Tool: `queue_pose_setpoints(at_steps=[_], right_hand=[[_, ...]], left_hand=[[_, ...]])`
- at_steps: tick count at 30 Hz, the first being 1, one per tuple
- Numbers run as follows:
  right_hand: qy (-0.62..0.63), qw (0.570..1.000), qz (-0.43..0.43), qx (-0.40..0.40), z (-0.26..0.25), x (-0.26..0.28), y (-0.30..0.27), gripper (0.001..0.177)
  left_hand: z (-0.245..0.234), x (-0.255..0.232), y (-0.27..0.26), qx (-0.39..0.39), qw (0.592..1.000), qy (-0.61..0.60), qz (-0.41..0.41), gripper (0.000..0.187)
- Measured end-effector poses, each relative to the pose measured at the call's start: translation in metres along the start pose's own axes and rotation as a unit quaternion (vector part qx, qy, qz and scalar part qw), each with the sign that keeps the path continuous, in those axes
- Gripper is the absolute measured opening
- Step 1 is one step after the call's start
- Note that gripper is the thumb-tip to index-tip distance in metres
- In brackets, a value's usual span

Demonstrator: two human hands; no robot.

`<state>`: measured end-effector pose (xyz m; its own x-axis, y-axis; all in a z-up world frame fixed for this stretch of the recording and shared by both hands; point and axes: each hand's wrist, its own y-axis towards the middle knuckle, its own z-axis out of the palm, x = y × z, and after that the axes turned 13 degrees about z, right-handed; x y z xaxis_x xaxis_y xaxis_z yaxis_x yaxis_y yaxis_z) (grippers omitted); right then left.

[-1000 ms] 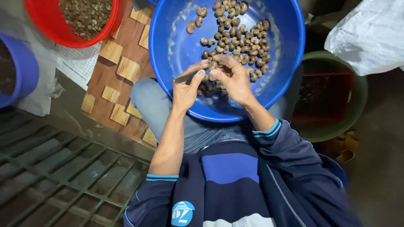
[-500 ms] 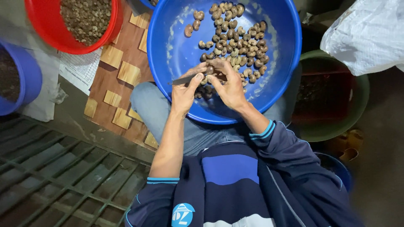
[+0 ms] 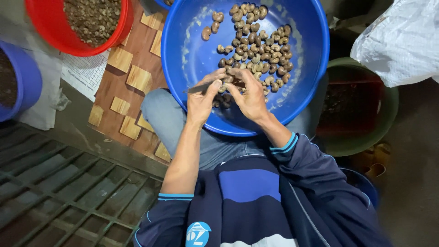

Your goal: Manually shelling nuts using a small metal tool and collecting them in a large blue bowl.

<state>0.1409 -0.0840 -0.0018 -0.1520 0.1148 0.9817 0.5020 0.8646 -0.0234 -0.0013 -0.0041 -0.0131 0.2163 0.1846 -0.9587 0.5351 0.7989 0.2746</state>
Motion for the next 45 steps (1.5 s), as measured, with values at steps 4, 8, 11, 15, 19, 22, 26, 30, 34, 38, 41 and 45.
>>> queue_pose_setpoints(at_steps=[4,8,11,15,19,22,26,30,34,38,41,45], right_hand=[[-0.015,1.0,-0.005,-0.006,-0.001,-0.004,-0.001,0.031],[0.005,1.0,0.001,-0.015,-0.002,-0.003,-0.001,0.029],[0.01,1.0,0.004,-0.014,0.0,-0.008,-0.001,0.029],[0.031,0.999,0.015,-0.017,0.002,-0.01,-0.002,0.03],[0.042,0.998,0.037,-0.022,0.001,-0.016,-0.002,0.032],[0.04,0.999,0.023,-0.017,0.001,-0.013,-0.003,0.03],[0.031,0.999,0.022,-0.019,0.0,-0.013,-0.002,0.03],[0.038,0.999,0.028,0.003,0.001,-0.013,-0.003,0.03],[0.014,0.999,0.027,0.019,-0.002,-0.007,-0.005,0.028],[0.003,0.999,0.025,0.033,-0.005,-0.005,-0.002,0.027],[0.007,0.998,0.035,0.042,-0.006,-0.015,-0.002,0.025],[0.101,0.987,0.095,0.079,0.001,-0.033,-0.005,0.024]], left_hand=[[0.0,0.006,0.001,0.018,1.0,0.005,0.017,0.019],[0.001,0.004,0.002,0.007,1.0,0.014,0.02,0.018],[0.0,0.001,0.004,0.004,1.0,0.02,0.022,0.018],[0.001,-0.007,0.005,-0.018,1.0,-0.003,0.007,0.019],[0.001,-0.003,0.005,0.004,0.999,0.01,0.044,0.017],[-0.002,0.0,0.004,-0.009,1.0,-0.01,0.017,0.02],[-0.002,0.0,0.005,0.005,0.999,-0.003,0.051,0.017],[-0.001,-0.002,0.006,0.006,0.999,-0.003,0.042,0.016],[-0.002,0.001,0.003,0.007,1.0,0.006,0.025,0.017],[-0.002,0.002,0.001,-0.012,1.0,0.015,-0.018,0.017],[0.0,0.003,0.001,0.008,0.999,0.028,0.033,0.016],[-0.001,0.007,0.002,0.021,0.998,0.029,0.044,0.016]])
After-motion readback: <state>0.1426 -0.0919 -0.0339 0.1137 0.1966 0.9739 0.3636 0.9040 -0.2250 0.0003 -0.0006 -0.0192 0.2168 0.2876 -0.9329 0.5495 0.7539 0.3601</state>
